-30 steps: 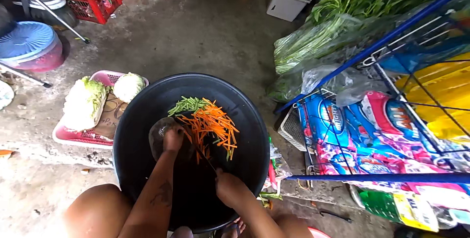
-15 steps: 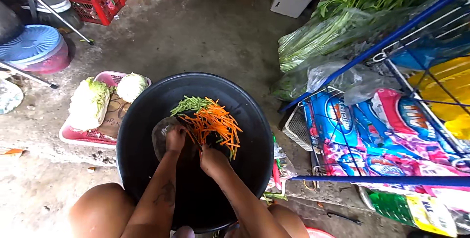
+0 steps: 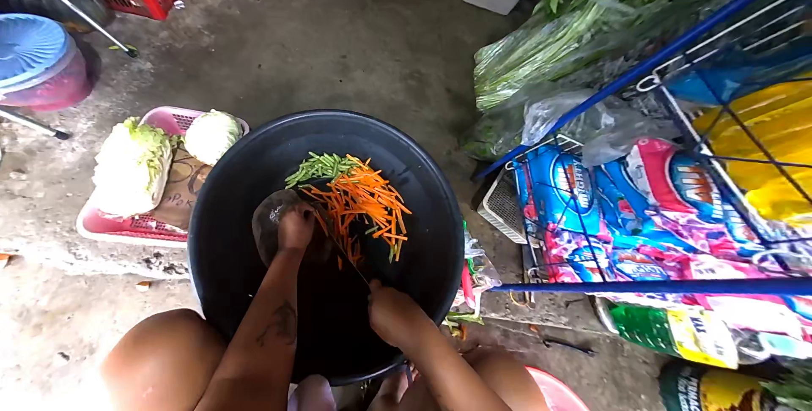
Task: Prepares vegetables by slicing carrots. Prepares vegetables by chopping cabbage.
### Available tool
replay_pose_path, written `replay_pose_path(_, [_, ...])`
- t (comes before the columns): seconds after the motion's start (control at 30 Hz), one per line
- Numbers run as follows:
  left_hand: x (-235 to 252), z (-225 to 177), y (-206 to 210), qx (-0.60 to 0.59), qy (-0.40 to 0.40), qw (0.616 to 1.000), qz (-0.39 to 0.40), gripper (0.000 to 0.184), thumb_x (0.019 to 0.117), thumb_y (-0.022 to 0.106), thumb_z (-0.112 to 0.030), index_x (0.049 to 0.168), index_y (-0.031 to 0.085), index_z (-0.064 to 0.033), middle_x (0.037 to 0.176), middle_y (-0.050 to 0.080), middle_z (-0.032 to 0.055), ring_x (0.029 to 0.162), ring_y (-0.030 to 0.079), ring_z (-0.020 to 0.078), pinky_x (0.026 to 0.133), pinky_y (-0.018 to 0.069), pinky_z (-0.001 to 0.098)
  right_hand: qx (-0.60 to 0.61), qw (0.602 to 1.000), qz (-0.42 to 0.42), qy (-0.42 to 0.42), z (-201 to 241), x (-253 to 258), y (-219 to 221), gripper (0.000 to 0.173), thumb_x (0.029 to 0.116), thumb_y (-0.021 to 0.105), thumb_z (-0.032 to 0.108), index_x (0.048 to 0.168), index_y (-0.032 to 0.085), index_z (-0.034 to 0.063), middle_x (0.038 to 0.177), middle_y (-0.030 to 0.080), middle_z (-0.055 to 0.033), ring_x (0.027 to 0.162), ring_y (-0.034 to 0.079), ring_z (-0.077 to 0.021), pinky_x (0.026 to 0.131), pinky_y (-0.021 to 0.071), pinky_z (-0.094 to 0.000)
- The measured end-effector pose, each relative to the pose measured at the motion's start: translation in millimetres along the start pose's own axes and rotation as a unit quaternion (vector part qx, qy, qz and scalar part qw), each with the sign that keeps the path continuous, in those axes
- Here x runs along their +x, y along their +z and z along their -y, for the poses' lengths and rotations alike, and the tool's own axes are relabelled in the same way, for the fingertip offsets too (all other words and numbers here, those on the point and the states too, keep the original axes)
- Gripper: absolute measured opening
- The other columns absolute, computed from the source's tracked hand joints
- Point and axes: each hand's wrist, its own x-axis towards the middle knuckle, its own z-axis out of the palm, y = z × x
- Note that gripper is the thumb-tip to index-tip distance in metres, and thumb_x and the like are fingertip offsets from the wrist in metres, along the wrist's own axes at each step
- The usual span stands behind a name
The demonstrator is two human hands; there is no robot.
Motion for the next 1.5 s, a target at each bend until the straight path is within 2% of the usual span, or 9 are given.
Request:
replay_pose_path(0.13, [-3.3, -18.5, 1.6, 0.012, -0.010, 0.999, 0.033, 0.031, 0.1054, 0.052, -0.020, 0.128, 0.067, -0.0047, 0.134, 0.065, 0.0182, 0.126, 0.063, 0.0331, 0.109, 0.0482, 0.0517, 0.021, 0.995, -0.087, 0.052, -25.3, -4.1, -17.7, 0.048, 0.1118, 0.035, 0.028, 0.155, 0.036, 0.0087, 0.132, 0.064, -0.0224, 0.122, 0.065, -0.0396, 0.100, 0.0531, -0.0582])
replay_pose_path(0.3, [-27.5, -61.8, 24.0, -0.140, 0.116, 0.961, 0.209, 0.034, 0.1044, 0.055, -0.014, 0.135, 0.061, -0.0028, 0.136, 0.064, 0.0153, 0.125, 0.063, 0.0243, 0.109, 0.0489, 0.0431, 0.117, 0.977, -0.174, 0.045, -47.8, -14.3, -66.1, 0.046, 0.1142, 0.030, 0.033, 0.152, 0.038, 0.0083, 0.123, 0.067, -0.0216, 0.104, 0.071, -0.0354, 0.091, 0.0572, -0.0523])
replay_pose_path(0.37, [-44.7, -77.2, 23.1, 0.032, 0.089, 0.970, 0.226, 0.033, 0.1053, 0.054, -0.018, 0.132, 0.063, -0.0019, 0.132, 0.065, 0.0201, 0.124, 0.063, 0.0333, 0.107, 0.0492, 0.0522, 0.139, 0.974, -0.175, 0.029, -51.9, -15.5, -72.4, 0.046, 0.1145, 0.029, 0.033, 0.152, 0.038, 0.0082, 0.121, 0.066, -0.0211, 0.100, 0.072, -0.0340, 0.089, 0.0579, -0.0507])
replay_pose_path(0.47, [-75.4, -92.3, 33.4, 0.264, -0.024, 0.922, 0.283, 0.034, 0.1033, 0.054, -0.017, 0.131, 0.062, 0.0018, 0.131, 0.064, 0.0262, 0.122, 0.062, 0.0447, 0.098, 0.0516, 0.0631, 0.144, 0.977, -0.159, -0.001, -52.0, -11.3, -72.4, 0.047, 0.1145, 0.029, 0.032, 0.155, 0.036, 0.0085, 0.123, 0.066, -0.0205, 0.101, 0.072, -0.0324, 0.089, 0.0578, -0.0493])
replay_pose_path(0.7, [-81.1, -84.5, 62.9, 0.232, -0.028, 0.944, 0.231, 0.043, 0.1044, 0.052, -0.010, 0.147, 0.050, -0.0048, 0.141, 0.057, 0.0239, 0.125, 0.060, 0.0449, 0.097, 0.0536, 0.0609, 0.127, 0.982, -0.136, -0.043, -39.3, -4.5, -68.1, 0.045, 0.1143, 0.030, 0.032, 0.153, 0.037, 0.0095, 0.124, 0.065, -0.0206, 0.099, 0.072, -0.0323, 0.085, 0.0589, -0.0476])
replay_pose_path(0.83, [-77.2, -96.5, 38.3, 0.204, -0.052, 0.958, 0.195, 0.049, 0.1022, 0.055, -0.020, 0.148, 0.043, -0.0066, 0.130, 0.065, 0.0222, 0.118, 0.066, 0.0417, 0.094, 0.0552, 0.0598, 0.125, 0.982, -0.139, -0.037, -38.9, -2.9, -68.8, 0.045, 0.1143, 0.029, 0.032, 0.153, 0.037, 0.0110, 0.124, 0.065, -0.0195, 0.099, 0.072, -0.0313, 0.085, 0.0591, -0.0475])
replay_pose_path(1.0, [-45.1, -55.6, -8.0, -0.027, -0.113, 0.992, 0.054, 0.048, 0.0975, 0.066, -0.020, 0.141, 0.053, -0.0058, 0.122, 0.070, 0.0182, 0.115, 0.068, 0.0355, 0.101, 0.0521, 0.0566, 0.102, 0.984, -0.138, -0.051, -28.0, 7.3, -65.8, 0.045, 0.1138, 0.031, 0.030, 0.152, 0.039, 0.0079, 0.128, 0.064, -0.0209, 0.107, 0.070, -0.0334, 0.091, 0.0568, -0.0499])
replay_pose_path(1.27, [-16.0, -5.5, -7.3, -0.225, -0.182, 0.957, 0.033, 0.034, 0.1010, 0.061, -0.008, 0.134, 0.059, 0.0005, 0.119, 0.070, 0.0179, 0.102, 0.072, 0.0260, 0.094, 0.0585, 0.0428, 0.041, 0.991, -0.100, -0.080, 13.2, 34.8, -35.7, 0.046, 0.1129, 0.033, 0.030, 0.154, 0.039, 0.0088, 0.132, 0.065, -0.0208, 0.120, 0.066, -0.0364, 0.099, 0.0533, -0.0550])
replay_pose_path(1.5, [-5.2, -5.3, -8.3, -0.168, -0.107, 0.979, 0.052, 0.029, 0.1052, 0.054, -0.012, 0.130, 0.066, -0.0037, 0.121, 0.071, 0.0155, 0.106, 0.071, 0.0256, 0.098, 0.0555, 0.0449, 0.021, 0.993, -0.094, -0.064, 26.7, 53.5, -25.0, 0.045, 0.1130, 0.033, 0.031, 0.152, 0.039, 0.0095, 0.130, 0.066, -0.0206, 0.122, 0.066, -0.0372, 0.099, 0.0538, -0.0560])
